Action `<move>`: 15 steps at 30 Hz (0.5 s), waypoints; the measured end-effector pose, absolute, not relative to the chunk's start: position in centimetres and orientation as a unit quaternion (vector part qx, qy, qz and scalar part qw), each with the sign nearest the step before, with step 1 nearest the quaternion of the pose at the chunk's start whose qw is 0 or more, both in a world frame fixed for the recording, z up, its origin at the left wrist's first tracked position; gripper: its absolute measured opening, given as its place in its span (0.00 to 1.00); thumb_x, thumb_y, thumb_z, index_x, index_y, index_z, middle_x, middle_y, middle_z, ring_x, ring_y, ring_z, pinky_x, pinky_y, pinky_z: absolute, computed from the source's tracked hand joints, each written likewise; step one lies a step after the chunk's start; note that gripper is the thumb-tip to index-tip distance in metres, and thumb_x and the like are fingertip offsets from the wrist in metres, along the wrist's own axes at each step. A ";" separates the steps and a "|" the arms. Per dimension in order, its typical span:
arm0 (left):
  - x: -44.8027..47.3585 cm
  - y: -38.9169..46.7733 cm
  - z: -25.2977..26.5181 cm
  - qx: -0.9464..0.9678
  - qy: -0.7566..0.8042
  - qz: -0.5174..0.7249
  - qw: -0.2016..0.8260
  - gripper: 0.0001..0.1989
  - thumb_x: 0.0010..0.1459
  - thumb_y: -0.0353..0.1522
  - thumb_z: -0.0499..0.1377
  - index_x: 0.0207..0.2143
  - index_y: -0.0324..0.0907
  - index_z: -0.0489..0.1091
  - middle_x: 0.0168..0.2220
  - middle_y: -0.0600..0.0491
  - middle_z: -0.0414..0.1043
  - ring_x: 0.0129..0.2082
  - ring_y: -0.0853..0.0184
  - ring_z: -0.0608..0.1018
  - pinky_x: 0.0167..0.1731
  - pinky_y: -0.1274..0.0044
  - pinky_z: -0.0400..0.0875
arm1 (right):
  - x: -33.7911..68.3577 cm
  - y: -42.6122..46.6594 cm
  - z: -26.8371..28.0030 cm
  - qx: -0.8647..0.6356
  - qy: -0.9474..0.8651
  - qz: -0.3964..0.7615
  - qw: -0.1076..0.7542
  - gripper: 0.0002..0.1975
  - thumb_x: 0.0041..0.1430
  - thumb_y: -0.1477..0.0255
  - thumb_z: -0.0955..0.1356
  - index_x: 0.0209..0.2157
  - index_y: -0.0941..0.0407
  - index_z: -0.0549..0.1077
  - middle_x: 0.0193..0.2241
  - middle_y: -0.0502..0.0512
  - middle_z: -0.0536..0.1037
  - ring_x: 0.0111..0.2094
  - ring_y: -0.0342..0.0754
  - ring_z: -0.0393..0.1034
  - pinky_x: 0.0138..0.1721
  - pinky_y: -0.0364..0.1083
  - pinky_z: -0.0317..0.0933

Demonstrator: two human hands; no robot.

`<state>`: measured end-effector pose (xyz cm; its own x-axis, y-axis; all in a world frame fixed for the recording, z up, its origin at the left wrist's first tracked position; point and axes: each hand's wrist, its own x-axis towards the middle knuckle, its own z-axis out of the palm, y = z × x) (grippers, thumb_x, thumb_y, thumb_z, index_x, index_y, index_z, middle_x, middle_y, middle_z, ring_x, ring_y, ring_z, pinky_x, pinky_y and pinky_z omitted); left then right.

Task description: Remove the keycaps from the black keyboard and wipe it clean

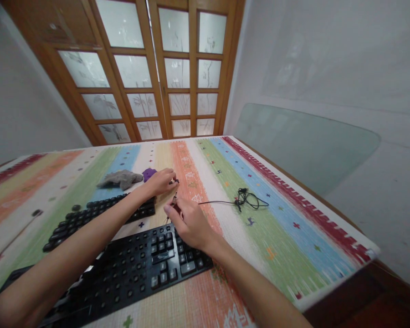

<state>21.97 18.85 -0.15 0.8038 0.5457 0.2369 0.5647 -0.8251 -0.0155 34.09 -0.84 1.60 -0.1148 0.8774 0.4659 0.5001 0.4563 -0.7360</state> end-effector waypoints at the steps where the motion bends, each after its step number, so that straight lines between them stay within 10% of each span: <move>1: 22.1 19.0 -0.2 -0.948 -0.295 -0.107 0.045 0.07 0.59 0.32 0.56 0.33 0.38 0.71 0.35 0.46 0.70 0.40 0.60 0.73 0.40 0.72 0.67 | 34.0 -0.9 1.6 -0.479 -0.720 0.205 0.458 0.13 0.68 0.64 0.59 0.34 0.56 0.69 0.26 0.52 0.72 0.28 0.46 0.67 0.32 0.46 0.59; 15: 22.0 19.3 -0.1 -0.948 -0.300 -0.087 0.056 0.07 0.58 0.32 0.56 0.33 0.39 0.73 0.35 0.46 0.71 0.41 0.59 0.73 0.40 0.72 0.69 | 33.9 -1.0 1.7 -0.475 -0.726 0.216 0.449 0.13 0.68 0.64 0.59 0.33 0.56 0.68 0.26 0.52 0.72 0.27 0.46 0.66 0.32 0.46 0.60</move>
